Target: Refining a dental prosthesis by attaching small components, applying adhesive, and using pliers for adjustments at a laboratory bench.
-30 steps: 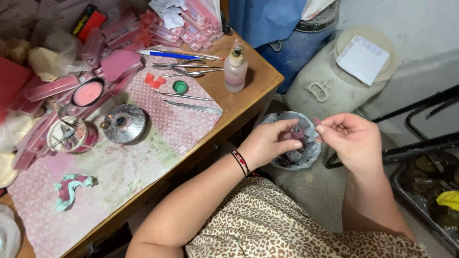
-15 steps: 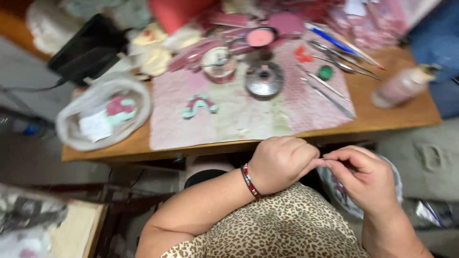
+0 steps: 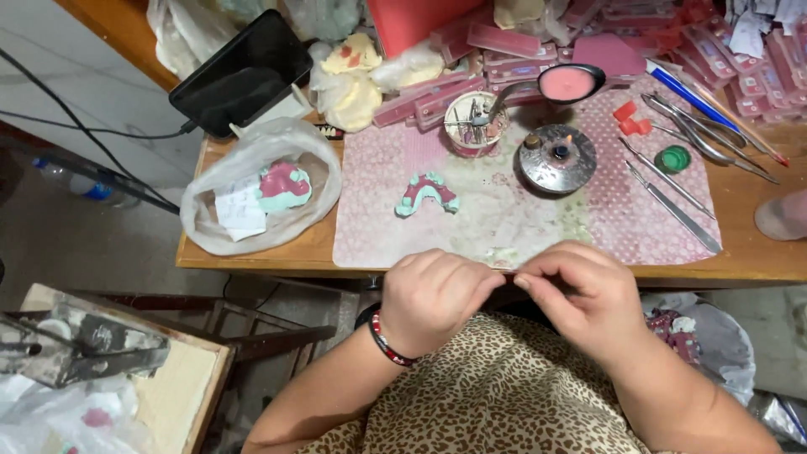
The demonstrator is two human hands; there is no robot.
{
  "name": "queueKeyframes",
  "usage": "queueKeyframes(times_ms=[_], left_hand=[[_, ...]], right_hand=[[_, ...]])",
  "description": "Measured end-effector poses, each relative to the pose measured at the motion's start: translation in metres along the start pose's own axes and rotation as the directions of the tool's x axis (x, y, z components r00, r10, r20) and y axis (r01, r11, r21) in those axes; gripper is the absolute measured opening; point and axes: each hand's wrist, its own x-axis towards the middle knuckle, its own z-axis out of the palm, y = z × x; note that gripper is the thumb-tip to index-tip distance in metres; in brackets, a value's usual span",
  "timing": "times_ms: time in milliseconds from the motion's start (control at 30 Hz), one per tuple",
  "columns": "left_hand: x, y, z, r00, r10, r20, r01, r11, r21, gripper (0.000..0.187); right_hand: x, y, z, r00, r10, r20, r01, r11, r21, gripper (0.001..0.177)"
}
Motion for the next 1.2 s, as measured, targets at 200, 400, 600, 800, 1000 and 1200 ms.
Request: queueKeyframes(times_ms=[200,400,600,800,1000,1200], left_hand=[[-0.002,-0.07,-0.026,0.937,-0.289,0.195,0.282,0.957,0.059,0.006],[0.012,-0.071,-0.023,0.775,-0.509,0.375,0.478,0.86,0.182,0.072],[0.013,-0.061,-0.013,0.754,-0.514,0.408,0.54,0.839,0.059,0.065],[0.001,-0.028,0.019,0.809,-0.395,0.435,0.459,0.887,-0.049,0.069],[0.017,-0.021,0.021,0.834,-0.353,0.425,0.431,0.897,-0.101,0.078],[0.061,-0.033,0.03,0.923,-0.244,0.299,0.291,0.948,-0.125,0.041]], right_hand=[[0.034,0.069,-0.034,0.975,0.087,-0.206,-0.113,0.986,-0.119,0.004],[0.058,0.096,-0.022,0.909,0.254,-0.331,-0.317,0.936,-0.152,0.004],[0.054,0.109,-0.03,0.867,0.34,-0.364,-0.405,0.907,-0.118,0.004],[0.06,0.097,-0.023,0.885,0.329,-0.33,-0.352,0.936,-0.008,0.004],[0.046,0.098,-0.034,0.941,0.17,-0.291,-0.19,0.981,-0.043,0.006],[0.042,0.049,-0.018,0.987,0.048,-0.156,-0.06,0.995,-0.074,0.005]])
